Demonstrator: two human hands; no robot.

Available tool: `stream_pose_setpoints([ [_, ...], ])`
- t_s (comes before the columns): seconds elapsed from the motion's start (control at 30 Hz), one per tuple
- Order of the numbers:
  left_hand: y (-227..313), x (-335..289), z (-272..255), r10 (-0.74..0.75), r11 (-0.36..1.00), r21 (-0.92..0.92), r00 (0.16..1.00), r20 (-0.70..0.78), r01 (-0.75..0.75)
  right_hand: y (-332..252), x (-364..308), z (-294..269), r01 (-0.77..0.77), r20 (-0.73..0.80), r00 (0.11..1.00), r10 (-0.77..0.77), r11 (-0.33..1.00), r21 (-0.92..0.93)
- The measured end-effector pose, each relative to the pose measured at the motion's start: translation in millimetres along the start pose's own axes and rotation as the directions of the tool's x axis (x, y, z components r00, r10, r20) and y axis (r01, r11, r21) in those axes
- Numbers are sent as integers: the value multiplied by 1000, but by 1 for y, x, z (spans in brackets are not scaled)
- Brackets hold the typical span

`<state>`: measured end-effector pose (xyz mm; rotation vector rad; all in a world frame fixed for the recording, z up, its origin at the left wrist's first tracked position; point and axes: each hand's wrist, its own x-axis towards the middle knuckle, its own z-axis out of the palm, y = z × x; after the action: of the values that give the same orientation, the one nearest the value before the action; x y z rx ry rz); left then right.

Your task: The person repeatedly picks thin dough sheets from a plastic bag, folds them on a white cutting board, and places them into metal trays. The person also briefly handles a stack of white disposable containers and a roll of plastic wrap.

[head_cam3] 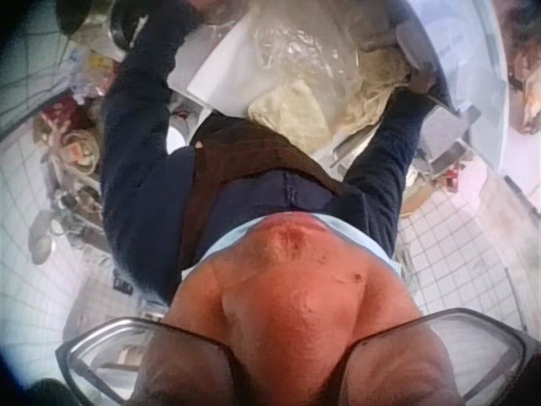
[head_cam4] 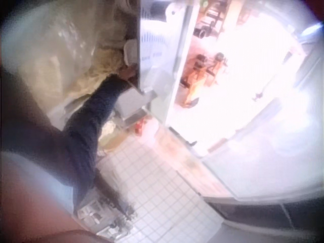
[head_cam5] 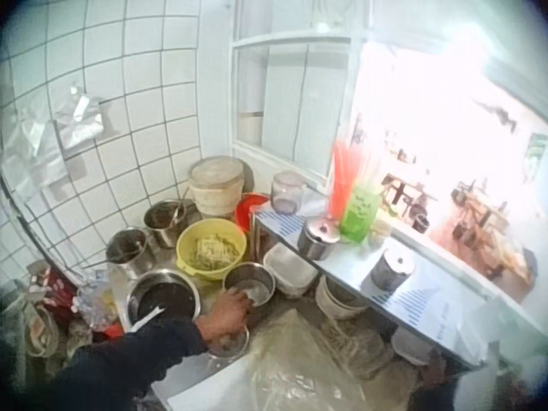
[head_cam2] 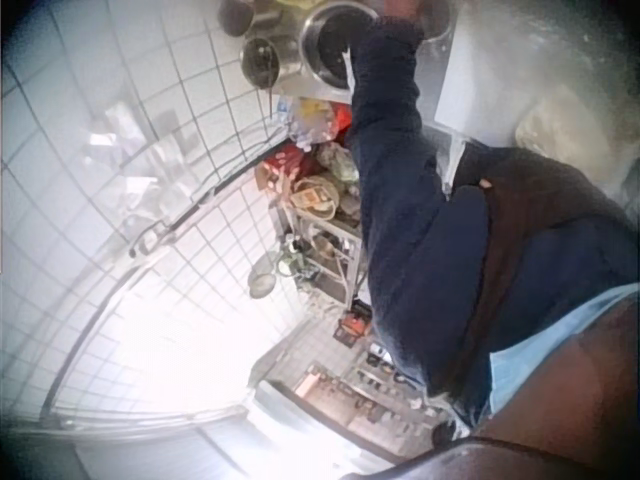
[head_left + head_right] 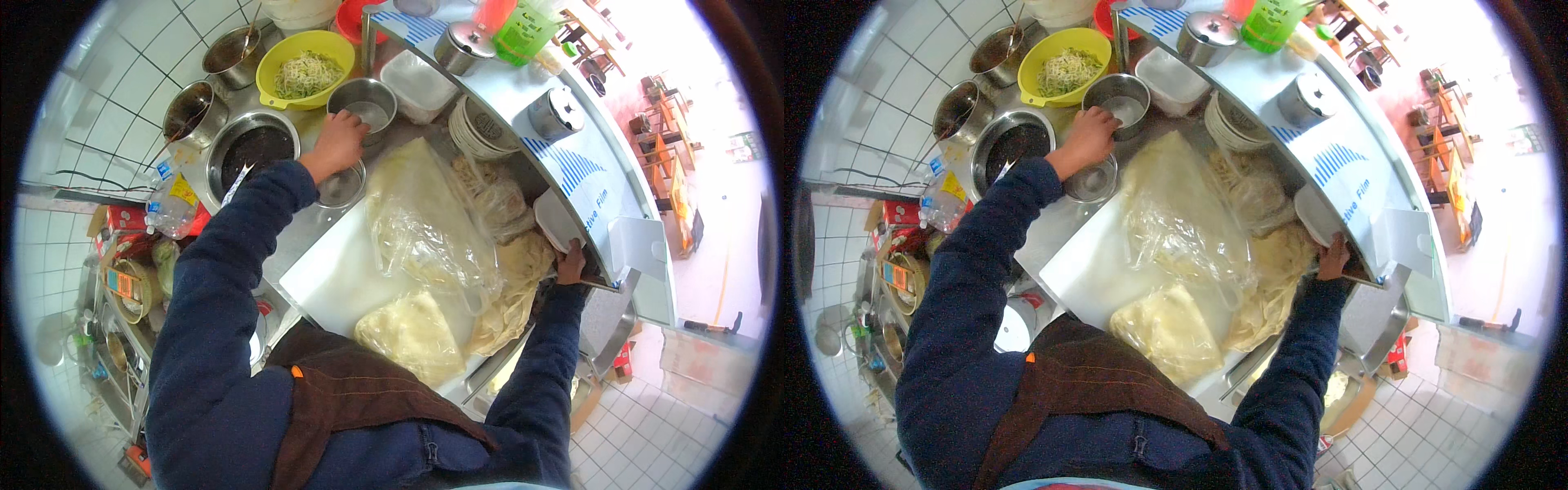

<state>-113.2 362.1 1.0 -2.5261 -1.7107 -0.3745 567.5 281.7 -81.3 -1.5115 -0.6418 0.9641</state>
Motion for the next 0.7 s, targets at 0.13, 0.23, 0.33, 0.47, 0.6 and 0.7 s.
stream_pose_setpoints([
  [0.13, -15, 4, 16, 47, 999, 8, 982, 183, -50, -46, -49, 25, -120, -79, 989, 124, 991, 59],
  [0.23, -17, -2, 20, 142, 990, -20, 958, 249, -141, -61, -74, 30, -116, -28, 993, 117, 993, 38],
  [0.33, -11, -15, 17, 216, 976, -71, 911, 352, -204, -67, -98, 30, -126, 11, 992, 126, 991, 35],
  [0.47, 4, -39, 2, 255, 962, -190, 894, 368, -196, -78, -135, 38, -201, 23, 980, 199, 975, 95],
  [0.6, 6, -34, -12, 161, 955, -292, 913, 375, -48, -86, -179, 47, -206, 105, 975, 198, 976, 73],
  [0.7, -10, 9, -6, -98, 860, -471, 969, 226, 197, -88, -216, 57, -139, 98, 987, 129, 985, 100],
])
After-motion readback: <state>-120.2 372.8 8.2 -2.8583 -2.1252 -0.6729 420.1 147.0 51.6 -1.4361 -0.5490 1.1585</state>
